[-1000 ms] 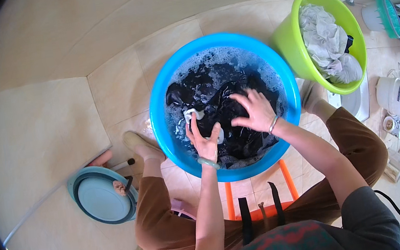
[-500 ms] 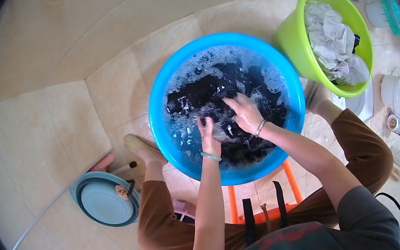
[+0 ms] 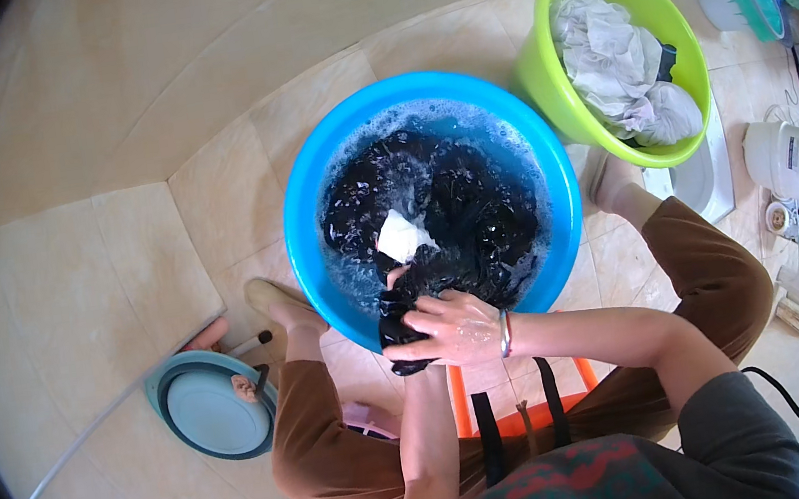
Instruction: The person hand-washes clothes in a blue basin filled with soapy water. They scrub and wring out various garments, including dark and light-colored items, then transfer the washed clothes into a green basin. Finally, they place the washed items into a pink laundry basket.
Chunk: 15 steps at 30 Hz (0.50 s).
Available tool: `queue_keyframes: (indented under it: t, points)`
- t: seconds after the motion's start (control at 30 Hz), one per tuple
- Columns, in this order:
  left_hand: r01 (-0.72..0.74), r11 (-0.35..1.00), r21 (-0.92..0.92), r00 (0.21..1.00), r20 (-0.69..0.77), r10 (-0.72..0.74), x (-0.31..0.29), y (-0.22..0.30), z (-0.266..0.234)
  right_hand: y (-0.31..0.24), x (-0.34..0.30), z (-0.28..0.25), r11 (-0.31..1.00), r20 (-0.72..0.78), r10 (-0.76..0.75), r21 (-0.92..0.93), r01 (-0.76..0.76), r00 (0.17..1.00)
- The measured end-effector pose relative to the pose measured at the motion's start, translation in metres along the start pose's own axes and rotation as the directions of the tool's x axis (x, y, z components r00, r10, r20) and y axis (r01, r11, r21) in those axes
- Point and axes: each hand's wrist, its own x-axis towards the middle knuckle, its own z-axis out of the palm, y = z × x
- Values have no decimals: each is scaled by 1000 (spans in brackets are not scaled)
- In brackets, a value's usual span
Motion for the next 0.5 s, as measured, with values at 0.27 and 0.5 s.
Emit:
queue_keyframes:
  t: [0.27, 0.5]
  points:
    - [-97, 995, 15, 994, -41, 98, 14, -8, 7, 16, 21, 6, 972, -189, 231, 88, -217, 955]
    - [-296, 954, 53, 955, 44, 293, 37, -19, 2, 36, 29, 6, 934, -286, 347, 190, -302, 893]
